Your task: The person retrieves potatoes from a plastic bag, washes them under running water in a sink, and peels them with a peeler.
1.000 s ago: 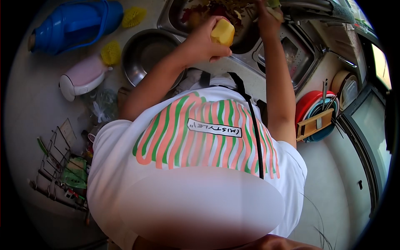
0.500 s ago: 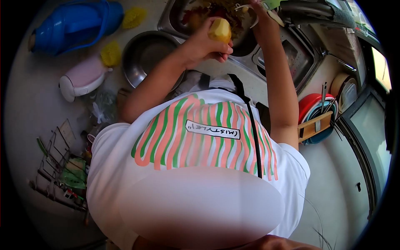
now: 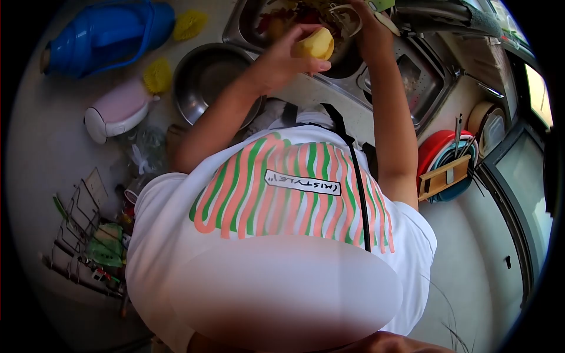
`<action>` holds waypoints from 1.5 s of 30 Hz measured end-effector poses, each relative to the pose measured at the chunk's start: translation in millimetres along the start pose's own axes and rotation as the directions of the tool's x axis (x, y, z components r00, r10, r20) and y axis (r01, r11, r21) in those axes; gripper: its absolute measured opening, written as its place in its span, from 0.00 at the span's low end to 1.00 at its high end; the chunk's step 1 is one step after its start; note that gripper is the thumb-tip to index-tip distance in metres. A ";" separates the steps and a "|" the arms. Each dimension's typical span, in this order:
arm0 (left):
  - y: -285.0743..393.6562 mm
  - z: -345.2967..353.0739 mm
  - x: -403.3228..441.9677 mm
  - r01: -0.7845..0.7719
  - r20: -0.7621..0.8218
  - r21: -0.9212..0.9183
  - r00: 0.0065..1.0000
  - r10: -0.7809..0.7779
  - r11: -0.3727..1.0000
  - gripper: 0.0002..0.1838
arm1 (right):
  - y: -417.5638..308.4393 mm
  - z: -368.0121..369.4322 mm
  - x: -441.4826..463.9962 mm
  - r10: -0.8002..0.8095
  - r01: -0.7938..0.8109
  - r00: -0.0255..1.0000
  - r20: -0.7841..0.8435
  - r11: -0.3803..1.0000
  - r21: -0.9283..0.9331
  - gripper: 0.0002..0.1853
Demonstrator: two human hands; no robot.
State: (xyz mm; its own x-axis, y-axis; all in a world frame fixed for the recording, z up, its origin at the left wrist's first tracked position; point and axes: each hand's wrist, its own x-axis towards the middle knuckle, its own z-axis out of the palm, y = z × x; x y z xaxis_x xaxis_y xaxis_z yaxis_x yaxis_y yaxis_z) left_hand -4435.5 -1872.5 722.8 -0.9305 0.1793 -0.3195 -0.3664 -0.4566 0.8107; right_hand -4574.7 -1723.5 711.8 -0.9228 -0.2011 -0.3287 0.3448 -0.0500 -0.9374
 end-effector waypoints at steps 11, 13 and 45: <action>-0.7 3.0 22.3 -0.089 -0.205 0.472 0.956 0.208 0.877 0.33 | 16.1 17.5 -23.1 0.273 -0.342 0.939 0.211 0.823 0.454 0.11; 8.7 9.2 19.8 -0.022 -0.234 0.680 0.940 0.246 0.733 0.38 | 26.3 12.6 -16.1 0.224 -0.276 0.961 0.163 0.828 0.488 0.13; 9.3 15.5 0.5 -0.049 -0.081 0.262 0.994 0.072 0.964 0.38 | 30.5 -5.1 24.0 -0.113 0.150 0.974 0.194 0.971 -0.187 0.12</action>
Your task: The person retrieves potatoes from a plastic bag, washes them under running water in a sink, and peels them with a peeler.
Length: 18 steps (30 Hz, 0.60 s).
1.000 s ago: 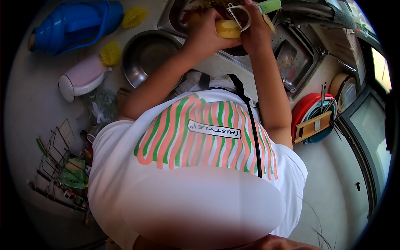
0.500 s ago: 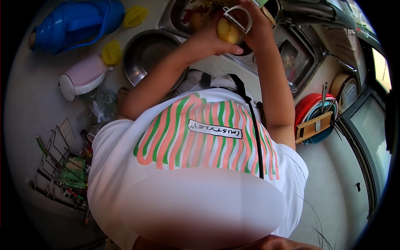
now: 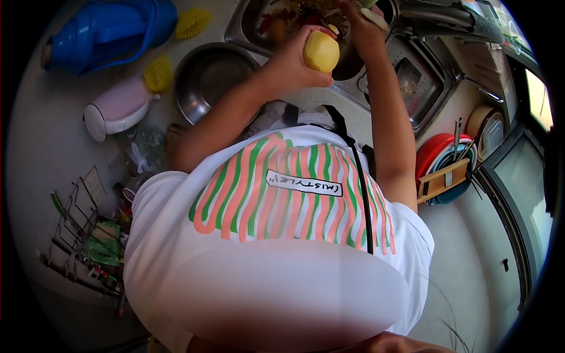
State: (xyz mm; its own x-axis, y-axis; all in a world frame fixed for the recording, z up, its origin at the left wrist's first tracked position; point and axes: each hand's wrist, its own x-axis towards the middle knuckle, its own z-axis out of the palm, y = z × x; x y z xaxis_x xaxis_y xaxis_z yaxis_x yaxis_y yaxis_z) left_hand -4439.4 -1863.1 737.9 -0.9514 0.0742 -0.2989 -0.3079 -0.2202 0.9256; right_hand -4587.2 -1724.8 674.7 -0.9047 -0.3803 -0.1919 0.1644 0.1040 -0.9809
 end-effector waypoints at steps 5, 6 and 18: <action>0.6 -0.3 -4.0 0.067 -0.039 -0.008 0.997 -0.067 0.998 0.40 | -7.4 -12.5 -0.7 0.295 -0.250 0.949 -0.113 0.921 0.300 0.13; -3.1 -1.6 -2.6 0.092 -0.044 -0.030 0.995 -0.093 0.995 0.40 | -28.7 -1.0 -12.4 0.301 -0.258 0.951 -0.064 0.895 0.364 0.14; -0.5 4.2 -4.0 0.023 -0.024 -0.034 0.999 -0.024 0.999 0.33 | -16.3 -18.9 -5.6 0.154 -0.139 0.976 -0.150 0.985 0.106 0.13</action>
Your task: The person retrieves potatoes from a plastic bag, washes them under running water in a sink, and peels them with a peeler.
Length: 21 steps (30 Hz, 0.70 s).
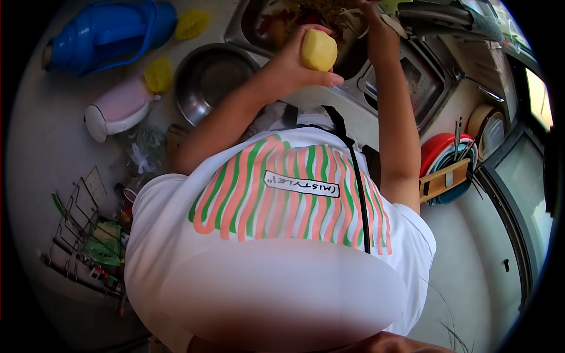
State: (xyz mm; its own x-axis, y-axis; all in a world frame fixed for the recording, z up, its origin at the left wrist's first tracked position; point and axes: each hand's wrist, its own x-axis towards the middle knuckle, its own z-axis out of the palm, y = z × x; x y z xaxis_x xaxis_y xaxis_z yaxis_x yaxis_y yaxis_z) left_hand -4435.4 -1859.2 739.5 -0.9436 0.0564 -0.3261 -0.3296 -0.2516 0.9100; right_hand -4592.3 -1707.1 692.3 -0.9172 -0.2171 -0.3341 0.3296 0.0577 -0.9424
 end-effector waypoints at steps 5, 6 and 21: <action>-7.2 -4.9 6.9 0.088 -0.117 -0.404 0.982 -0.147 0.910 0.30 | 4.6 8.6 -12.7 0.238 -0.241 0.970 0.052 0.902 0.357 0.16; -10.0 -6.4 7.4 0.060 -0.147 -0.346 0.982 -0.117 0.936 0.29 | 13.6 3.5 -7.8 0.246 -0.235 0.969 -0.032 0.951 0.202 0.17; -6.8 -21.4 6.8 0.073 0.123 -0.444 0.992 -0.020 0.893 0.31 | 25.4 -7.2 -3.2 0.082 -0.031 0.985 0.151 0.949 -0.313 0.16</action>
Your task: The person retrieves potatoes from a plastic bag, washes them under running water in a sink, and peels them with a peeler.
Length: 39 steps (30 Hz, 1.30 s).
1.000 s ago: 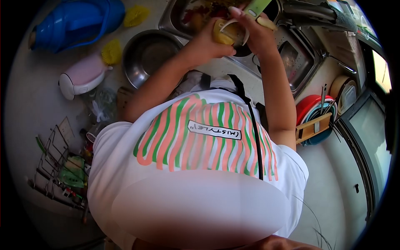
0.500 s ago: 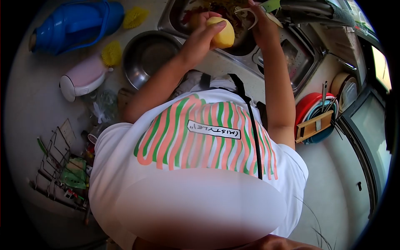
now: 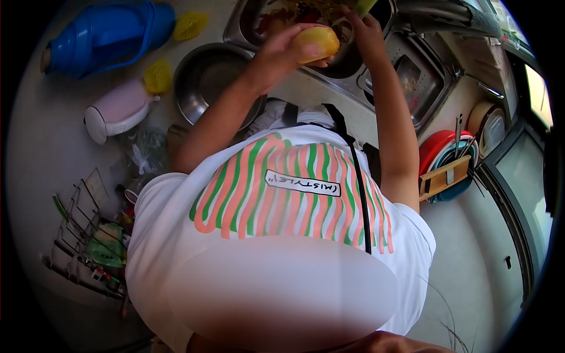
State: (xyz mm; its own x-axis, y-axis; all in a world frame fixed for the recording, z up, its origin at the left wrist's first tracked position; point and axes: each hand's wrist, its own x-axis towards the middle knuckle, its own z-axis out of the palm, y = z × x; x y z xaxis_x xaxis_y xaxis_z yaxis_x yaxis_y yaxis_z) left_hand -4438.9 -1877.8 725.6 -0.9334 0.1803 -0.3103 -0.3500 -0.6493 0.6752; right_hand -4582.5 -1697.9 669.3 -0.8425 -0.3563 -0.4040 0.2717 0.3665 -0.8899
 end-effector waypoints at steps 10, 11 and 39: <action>-2.7 10.1 1.5 0.072 -0.310 0.307 0.950 0.029 0.949 0.33 | -56.0 34.5 -42.4 -0.058 -0.100 0.982 0.178 0.639 0.763 0.10; -0.7 12.2 1.8 0.074 -0.307 0.318 0.951 0.029 0.945 0.33 | -67.4 48.5 -48.4 -0.068 0.001 0.995 0.067 0.704 0.710 0.10; 10.6 29.2 -1.0 0.126 -0.185 0.306 0.980 -0.070 0.944 0.20 | -73.1 36.3 -49.3 -0.031 -0.056 0.982 0.186 0.894 0.445 0.11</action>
State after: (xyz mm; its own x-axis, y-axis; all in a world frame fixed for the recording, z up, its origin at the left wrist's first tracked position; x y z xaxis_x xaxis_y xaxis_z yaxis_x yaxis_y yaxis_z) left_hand -4444.0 -1863.3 752.6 -0.8754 0.0855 -0.4757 -0.4719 -0.3642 0.8029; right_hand -4544.0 -1738.3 746.6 -0.7494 -0.5211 -0.4086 0.4972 -0.0353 -0.8669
